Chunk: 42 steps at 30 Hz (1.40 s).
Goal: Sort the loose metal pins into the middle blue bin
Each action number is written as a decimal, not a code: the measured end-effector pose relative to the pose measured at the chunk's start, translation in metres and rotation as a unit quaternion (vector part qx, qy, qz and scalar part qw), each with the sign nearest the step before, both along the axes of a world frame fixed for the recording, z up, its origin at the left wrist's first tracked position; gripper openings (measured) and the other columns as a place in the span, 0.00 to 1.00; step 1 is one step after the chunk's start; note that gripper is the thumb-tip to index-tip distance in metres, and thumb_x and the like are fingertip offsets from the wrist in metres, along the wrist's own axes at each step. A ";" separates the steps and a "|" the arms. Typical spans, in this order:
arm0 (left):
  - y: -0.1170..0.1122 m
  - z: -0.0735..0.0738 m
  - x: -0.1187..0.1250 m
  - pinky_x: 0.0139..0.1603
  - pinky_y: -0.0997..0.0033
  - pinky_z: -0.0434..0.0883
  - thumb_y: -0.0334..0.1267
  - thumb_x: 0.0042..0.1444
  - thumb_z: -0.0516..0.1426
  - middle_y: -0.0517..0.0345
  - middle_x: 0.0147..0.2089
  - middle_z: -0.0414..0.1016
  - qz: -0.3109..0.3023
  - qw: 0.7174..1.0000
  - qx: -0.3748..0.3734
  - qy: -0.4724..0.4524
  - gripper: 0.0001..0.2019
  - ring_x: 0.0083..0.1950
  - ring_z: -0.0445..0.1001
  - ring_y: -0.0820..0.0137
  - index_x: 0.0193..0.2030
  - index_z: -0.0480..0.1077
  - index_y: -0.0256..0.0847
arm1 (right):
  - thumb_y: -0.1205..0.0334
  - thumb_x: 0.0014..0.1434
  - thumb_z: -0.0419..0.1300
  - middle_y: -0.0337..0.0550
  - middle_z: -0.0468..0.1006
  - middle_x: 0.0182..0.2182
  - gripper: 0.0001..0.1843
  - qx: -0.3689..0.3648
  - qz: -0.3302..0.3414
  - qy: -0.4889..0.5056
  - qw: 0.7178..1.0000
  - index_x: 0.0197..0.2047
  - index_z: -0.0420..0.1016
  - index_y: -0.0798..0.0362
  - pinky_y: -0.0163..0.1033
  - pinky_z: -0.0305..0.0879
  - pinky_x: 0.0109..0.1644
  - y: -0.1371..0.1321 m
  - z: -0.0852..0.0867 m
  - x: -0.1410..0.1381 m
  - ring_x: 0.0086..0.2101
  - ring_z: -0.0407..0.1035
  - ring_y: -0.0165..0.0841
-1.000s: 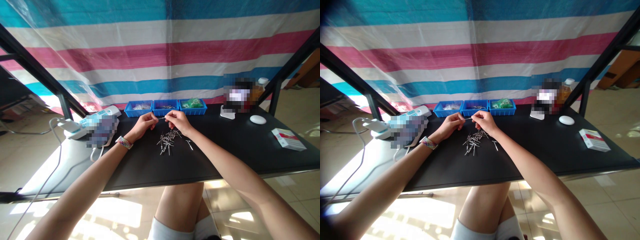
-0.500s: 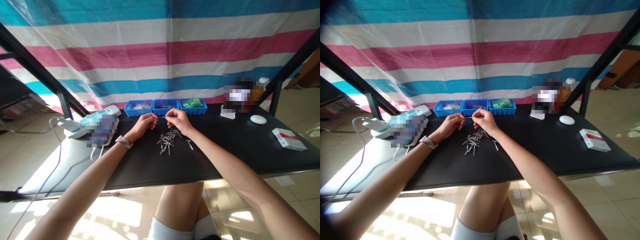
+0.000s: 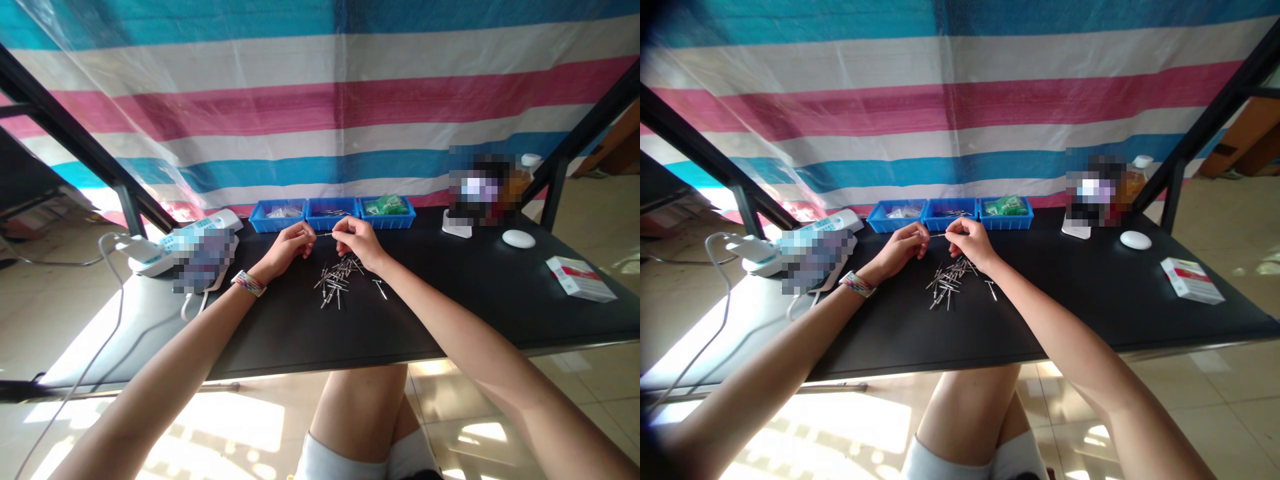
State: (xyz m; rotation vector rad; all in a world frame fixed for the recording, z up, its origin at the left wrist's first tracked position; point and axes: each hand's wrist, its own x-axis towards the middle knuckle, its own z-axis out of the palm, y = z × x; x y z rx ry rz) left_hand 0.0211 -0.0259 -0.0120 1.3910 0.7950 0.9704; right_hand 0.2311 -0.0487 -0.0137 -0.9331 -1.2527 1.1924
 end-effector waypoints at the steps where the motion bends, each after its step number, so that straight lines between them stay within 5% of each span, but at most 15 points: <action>1: 0.000 0.000 0.000 0.27 0.75 0.65 0.42 0.53 0.69 0.63 0.27 0.69 0.001 1.000 0.002 0.002 0.13 0.26 0.69 0.75 0.34 0.70 0.39 | 0.58 0.49 0.70 0.34 0.74 0.28 0.11 -0.005 0.001 0.004 1.000 0.33 0.75 0.53 0.32 0.73 0.23 0.000 0.000 0.000 0.22 0.71 0.26; 17: 0.002 -0.003 -0.001 0.27 0.76 0.65 0.41 0.54 0.69 0.63 0.26 0.69 -0.008 1.000 0.018 0.002 0.12 0.26 0.68 0.75 0.35 0.72 0.38 | 0.60 0.46 0.70 0.33 0.73 0.23 0.12 -0.033 0.031 0.025 0.999 0.31 0.73 0.52 0.33 0.75 0.24 0.000 -0.001 0.000 0.23 0.70 0.28; 27: 0.003 -0.003 0.000 0.28 0.75 0.66 0.43 0.54 0.68 0.62 0.30 0.71 0.002 1.000 -0.027 -0.009 0.13 0.27 0.69 0.75 0.35 0.71 0.39 | 0.62 0.48 0.65 0.33 0.72 0.24 0.07 0.079 -0.074 -0.043 0.993 0.29 0.70 0.50 0.35 0.73 0.26 0.010 0.007 0.009 0.23 0.71 0.29; 30: 0.002 -0.003 0.000 0.28 0.75 0.66 0.45 0.56 0.68 0.63 0.29 0.70 -0.002 1.000 -0.026 -0.017 0.14 0.27 0.69 0.75 0.35 0.69 0.40 | 0.62 0.52 0.64 0.35 0.73 0.26 0.05 0.133 -0.163 -0.090 0.973 0.32 0.70 0.50 0.36 0.70 0.27 0.019 0.018 0.015 0.23 0.71 0.30; 34: -0.001 -0.002 0.001 0.27 0.75 0.64 0.48 0.58 0.68 0.67 0.25 0.63 0.008 1.000 -0.021 -0.019 0.15 0.24 0.64 0.76 0.35 0.70 0.40 | 0.65 0.58 0.61 0.41 0.78 0.32 0.01 0.207 -0.289 -0.207 0.911 0.34 0.73 0.51 0.40 0.69 0.37 0.036 0.028 0.018 0.27 0.70 0.32; 38: -0.001 -0.001 0.002 0.27 0.75 0.64 0.51 0.59 0.67 0.66 0.25 0.63 0.010 1.000 -0.021 -0.016 0.17 0.24 0.63 0.76 0.35 0.71 0.39 | 0.67 0.61 0.61 0.48 0.82 0.39 0.06 0.222 -0.261 -0.351 0.871 0.35 0.79 0.52 0.43 0.69 0.47 0.050 0.024 0.015 0.39 0.74 0.40; 42: -0.001 -0.001 0.002 0.27 0.74 0.64 0.51 0.59 0.67 0.64 0.25 0.64 0.011 0.999 -0.028 -0.013 0.18 0.24 0.64 0.75 0.34 0.71 0.39 | 0.66 0.63 0.61 0.50 0.83 0.40 0.08 0.220 -0.211 -0.404 0.862 0.35 0.83 0.52 0.43 0.67 0.45 0.048 0.018 0.011 0.41 0.75 0.42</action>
